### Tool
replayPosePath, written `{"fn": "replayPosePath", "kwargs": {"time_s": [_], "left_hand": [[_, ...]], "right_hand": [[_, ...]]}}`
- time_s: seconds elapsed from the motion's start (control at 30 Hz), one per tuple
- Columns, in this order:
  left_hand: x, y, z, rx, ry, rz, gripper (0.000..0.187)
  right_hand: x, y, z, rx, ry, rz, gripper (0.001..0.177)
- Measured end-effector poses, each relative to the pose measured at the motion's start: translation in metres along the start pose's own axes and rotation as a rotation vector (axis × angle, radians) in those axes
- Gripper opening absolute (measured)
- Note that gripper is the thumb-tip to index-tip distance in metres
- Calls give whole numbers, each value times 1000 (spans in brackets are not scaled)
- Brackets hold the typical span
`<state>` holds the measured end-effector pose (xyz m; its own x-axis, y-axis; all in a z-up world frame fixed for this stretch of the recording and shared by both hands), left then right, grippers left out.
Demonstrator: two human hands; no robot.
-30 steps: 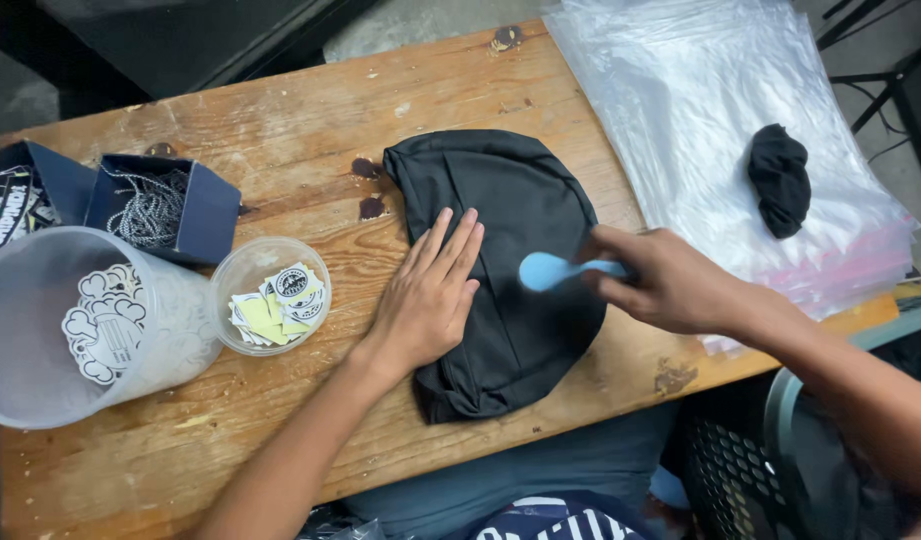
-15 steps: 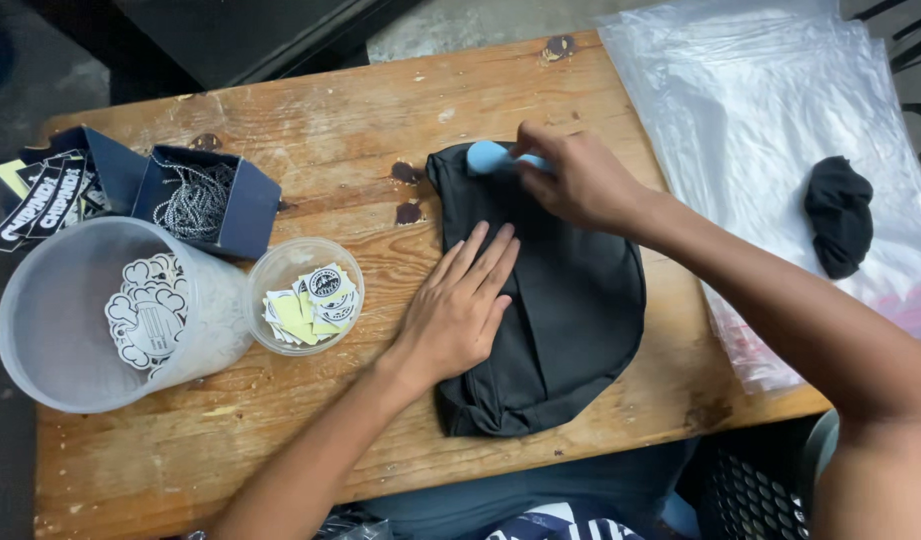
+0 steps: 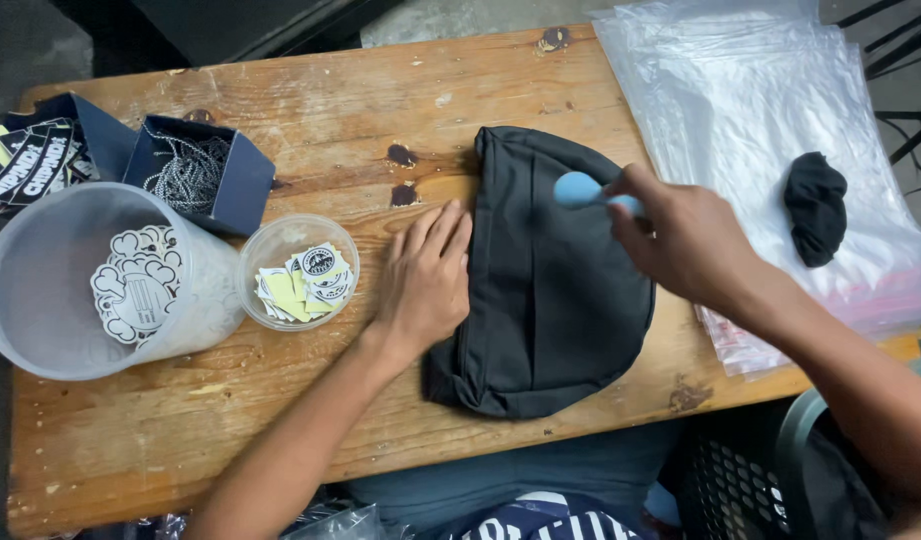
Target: The person cleans a black bag with a brush and then attaches a sticker to it. They also wipe a plastic bag with a cloth.
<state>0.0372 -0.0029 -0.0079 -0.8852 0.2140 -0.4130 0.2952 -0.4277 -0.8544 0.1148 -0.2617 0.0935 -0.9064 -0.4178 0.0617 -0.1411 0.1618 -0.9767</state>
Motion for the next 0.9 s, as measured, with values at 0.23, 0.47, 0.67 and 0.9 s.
{"fn": "replayPosePath", "kwargs": {"time_s": [0.23, 0.47, 0.67, 0.9], "left_hand": [[-2, -8, 5, 74, 98, -16, 53], [1, -1, 3, 62, 93, -69, 50], [3, -1, 5, 25, 71, -56, 49], [-2, -7, 12, 59, 35, -67, 53]], "right_hand": [[41, 36, -72, -370, -355, -490, 26], [-73, 43, -7, -74, -357, -31, 34], [-40, 50, -43, 77, -270, 38, 29], [101, 30, -74, -269, -189, -497, 23]]}}
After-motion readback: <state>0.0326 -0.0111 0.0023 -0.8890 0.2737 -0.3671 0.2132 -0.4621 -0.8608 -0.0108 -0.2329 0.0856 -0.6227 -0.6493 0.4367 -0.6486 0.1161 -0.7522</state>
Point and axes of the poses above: each hand's wrist, its own x-axis away from the middle knuckle, its own y-axis out of the palm, z = x × y, the point moved 2 cm from there along -x, towards the middle knuckle, and after that the axes turned 1 degree about x, right-handed, at the moved point
